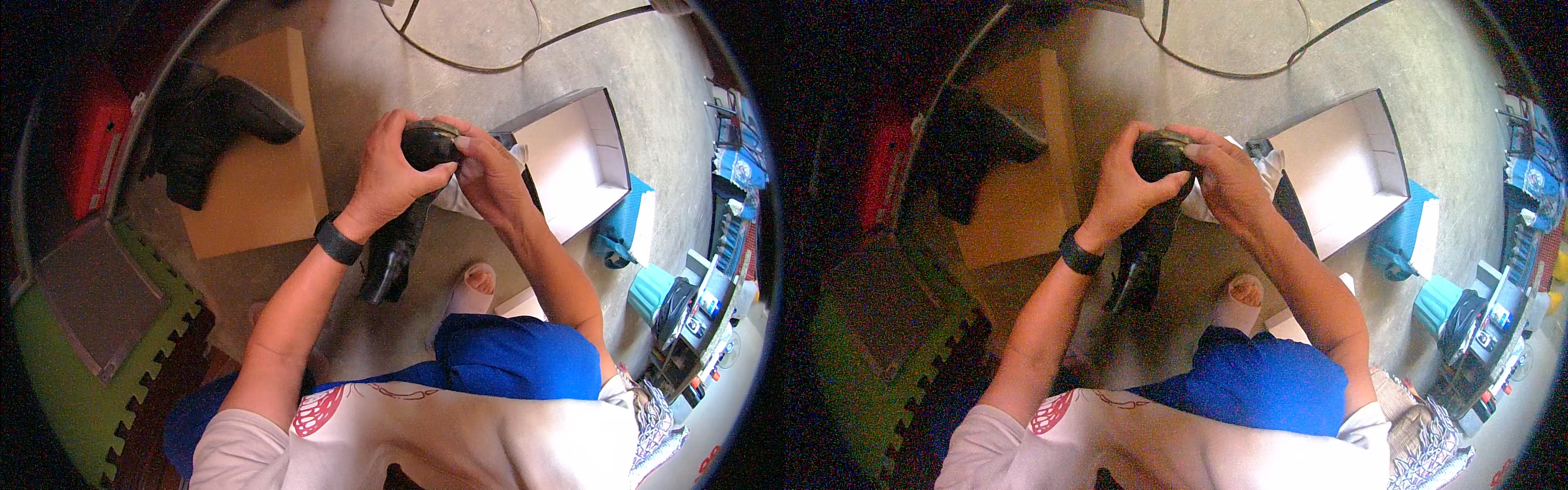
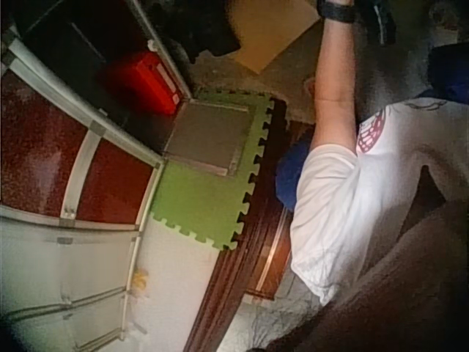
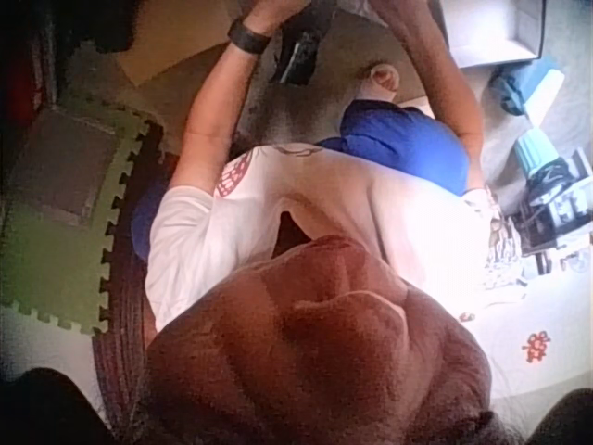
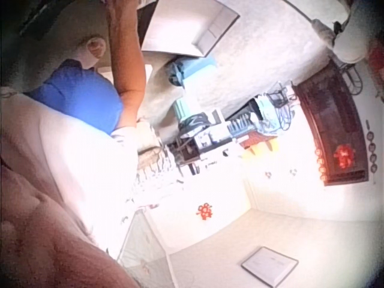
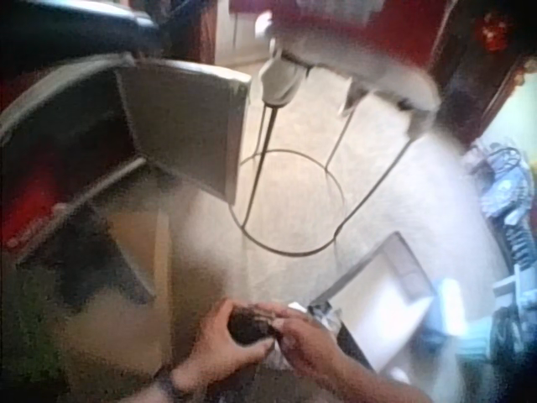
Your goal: The person wipes a pair of black boots with a cloth, cleaning the exterior and the sole before placing them back into a box.
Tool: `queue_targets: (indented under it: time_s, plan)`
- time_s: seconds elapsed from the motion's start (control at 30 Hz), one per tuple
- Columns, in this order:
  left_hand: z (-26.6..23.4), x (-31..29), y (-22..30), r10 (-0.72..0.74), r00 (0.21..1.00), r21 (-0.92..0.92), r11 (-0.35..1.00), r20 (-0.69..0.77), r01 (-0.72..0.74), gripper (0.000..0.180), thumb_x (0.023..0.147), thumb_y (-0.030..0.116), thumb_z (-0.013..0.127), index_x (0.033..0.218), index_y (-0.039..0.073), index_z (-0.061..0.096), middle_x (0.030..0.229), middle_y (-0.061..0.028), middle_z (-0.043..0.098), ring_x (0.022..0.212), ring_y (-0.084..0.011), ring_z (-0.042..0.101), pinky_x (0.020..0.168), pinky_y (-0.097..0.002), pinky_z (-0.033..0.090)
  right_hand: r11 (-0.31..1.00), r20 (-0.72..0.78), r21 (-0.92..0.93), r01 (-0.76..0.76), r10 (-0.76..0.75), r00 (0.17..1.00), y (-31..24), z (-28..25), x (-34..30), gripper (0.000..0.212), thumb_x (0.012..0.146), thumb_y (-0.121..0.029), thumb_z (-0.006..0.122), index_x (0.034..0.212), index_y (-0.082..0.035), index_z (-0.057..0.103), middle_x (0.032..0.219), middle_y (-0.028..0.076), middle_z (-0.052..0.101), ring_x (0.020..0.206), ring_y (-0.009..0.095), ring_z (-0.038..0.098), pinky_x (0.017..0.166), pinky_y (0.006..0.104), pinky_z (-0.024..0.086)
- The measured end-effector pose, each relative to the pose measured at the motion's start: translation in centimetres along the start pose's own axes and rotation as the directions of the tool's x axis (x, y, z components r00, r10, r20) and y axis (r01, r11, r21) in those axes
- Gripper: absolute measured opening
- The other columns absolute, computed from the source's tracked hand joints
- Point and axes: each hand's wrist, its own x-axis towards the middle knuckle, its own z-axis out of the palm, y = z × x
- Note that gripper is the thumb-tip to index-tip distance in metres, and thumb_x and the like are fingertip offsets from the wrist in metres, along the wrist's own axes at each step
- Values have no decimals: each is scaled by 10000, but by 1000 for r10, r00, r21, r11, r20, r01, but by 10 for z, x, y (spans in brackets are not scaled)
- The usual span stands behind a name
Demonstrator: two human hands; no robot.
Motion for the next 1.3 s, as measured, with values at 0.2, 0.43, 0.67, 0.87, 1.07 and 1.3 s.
queue_targets:
  time_s: [0.2, 0.43, 0.67, 0.87, 1.07, 1.3]
  plan:
    - [9, -3, 6, 73, 997, 104, 992, -14, -71, 473, 592, 213, 772, 956, 41, 523, 904, -110, 562, 859, -251, 564, 781, -350, 452, 938, -125, -346, -7, -38, 991, 3, 2, -1, 377, 832, -135, 527, 1161, 49, 526, 1075, 124, 598, 1000, 208, 560, 942, 304, 410]
    - [8, -4, 4, 45, 999, 51, 998, -22, -44, 471, 593, 209, 771, 959, 44, 526, 924, -112, 560, 878, -250, 564, 795, -346, 450, 994, 128, 88, 62, -73, 989, 2, -8, -10, 421, 823, -107, 493, 1212, 53, 487, 1169, 151, 565, 1110, 231, 519, 1005, 324, 360]
    - [7, -3, 1, 25, 1000, 7, 1000, -8, -25, 477, 587, 197, 769, 965, 46, 521, 911, -97, 560, 876, -230, 561, 796, -335, 448, 998, 74, 34, 48, -51, 996, 2, -3, -10, 443, 808, -86, 491, 1224, 66, 473, 1180, 155, 559, 1114, 235, 519, 1012, 328, 360]
    - [9, -6, 4, 64, 997, 65, 996, -34, -62, 473, 584, 180, 763, 960, 38, 513, 903, -103, 547, 870, -249, 556, 793, -337, 446, 999, 47, 33, 38, -39, 998, 1, -4, -10, 425, 805, -85, 485, 1201, 69, 479, 1141, 158, 571, 1066, 233, 541, 992, 325, 379]
    - [20, -12, 9, 101, 984, 65, 994, -148, -93, 479, 559, 206, 771, 916, 38, 500, 888, -146, 505, 864, -329, 501, 766, -417, 404, 997, -46, 47, 60, -58, 997, 6, 5, -13, 399, 805, -114, 498, 1182, 17, 497, 1038, 133, 586, 983, 220, 564, 912, 307, 432]
    - [31, -21, 21, 102, 970, 231, 972, -221, -49, 529, 570, 200, 793, 974, 26, 499, 911, -146, 513, 896, -332, 509, 808, -407, 411, 993, -143, 86, 78, -65, 988, 8, 12, -20, 361, 803, -125, 487, 1146, -16, 512, 975, 111, 580, 873, 201, 584, 822, 288, 474]
